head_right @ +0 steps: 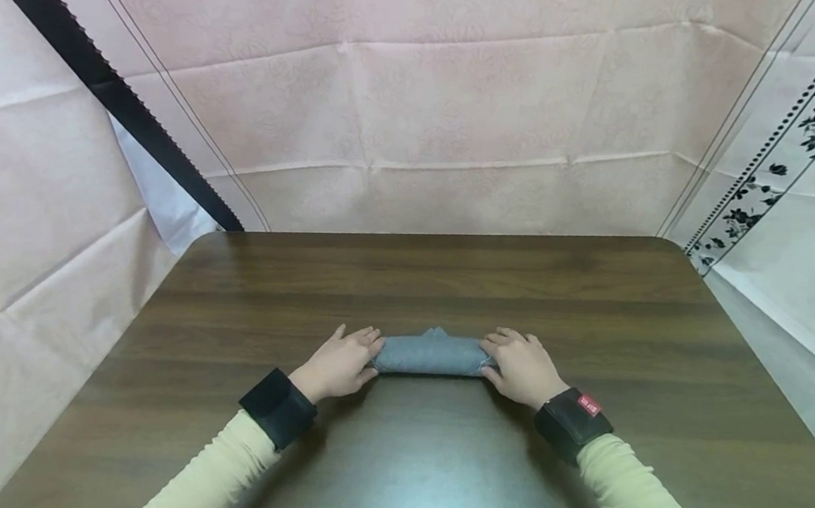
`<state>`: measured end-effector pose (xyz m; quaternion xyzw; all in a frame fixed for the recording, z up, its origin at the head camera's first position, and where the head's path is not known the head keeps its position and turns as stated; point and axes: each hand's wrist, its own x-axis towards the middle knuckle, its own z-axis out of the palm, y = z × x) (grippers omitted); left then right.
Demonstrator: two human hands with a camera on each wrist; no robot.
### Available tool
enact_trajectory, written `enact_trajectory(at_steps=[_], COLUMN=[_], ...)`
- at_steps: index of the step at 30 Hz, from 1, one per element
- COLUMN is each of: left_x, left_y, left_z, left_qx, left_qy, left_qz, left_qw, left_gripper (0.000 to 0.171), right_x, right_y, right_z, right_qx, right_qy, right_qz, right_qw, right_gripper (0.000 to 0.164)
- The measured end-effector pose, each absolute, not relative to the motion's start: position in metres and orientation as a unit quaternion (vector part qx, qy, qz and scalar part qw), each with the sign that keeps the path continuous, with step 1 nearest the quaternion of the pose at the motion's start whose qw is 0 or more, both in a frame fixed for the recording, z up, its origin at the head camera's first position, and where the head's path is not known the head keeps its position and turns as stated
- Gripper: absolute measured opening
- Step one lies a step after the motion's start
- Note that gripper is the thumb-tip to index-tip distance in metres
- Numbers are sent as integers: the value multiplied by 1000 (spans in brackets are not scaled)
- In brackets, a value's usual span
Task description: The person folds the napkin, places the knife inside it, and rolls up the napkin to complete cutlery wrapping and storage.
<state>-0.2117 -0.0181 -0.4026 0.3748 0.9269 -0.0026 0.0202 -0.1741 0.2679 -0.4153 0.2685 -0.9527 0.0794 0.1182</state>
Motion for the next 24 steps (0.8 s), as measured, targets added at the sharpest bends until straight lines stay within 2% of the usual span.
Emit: enact_trajectory(at_steps=[3,6,9,12,16,20,24], left_x=[-197,-185,-182,-187,-200,-215,-233], left_y=[-5,8,16,20,24,29,32], left_z=[-401,-402,-405,-410,-415,-418,-416], left_qx=[365,355,339,335,323,302,295], left_qy=[929,931,937,938,939,948,953], left_qz=[-23,-36,-66,-95,-98,-81,-62], left_qw=[57,77,54,-5,-61,-53,-17], left_gripper=[62,62,52,43,37,37,39], right_x=[-165,-159,-159,-166,-179,-193,-204], right_y=[253,237,226,220,215,214,216], right_z=[-413,-417,-422,-426,-430,-432,-430], right_qx=[256,246,235,223,206,191,182], right_qy=[-960,-965,-966,-963,-964,-970,-972], right_qz=[65,52,14,-19,-22,-9,-5], right_qw=[88,72,106,152,164,152,147], right_gripper=[52,55,48,44,42,40,38])
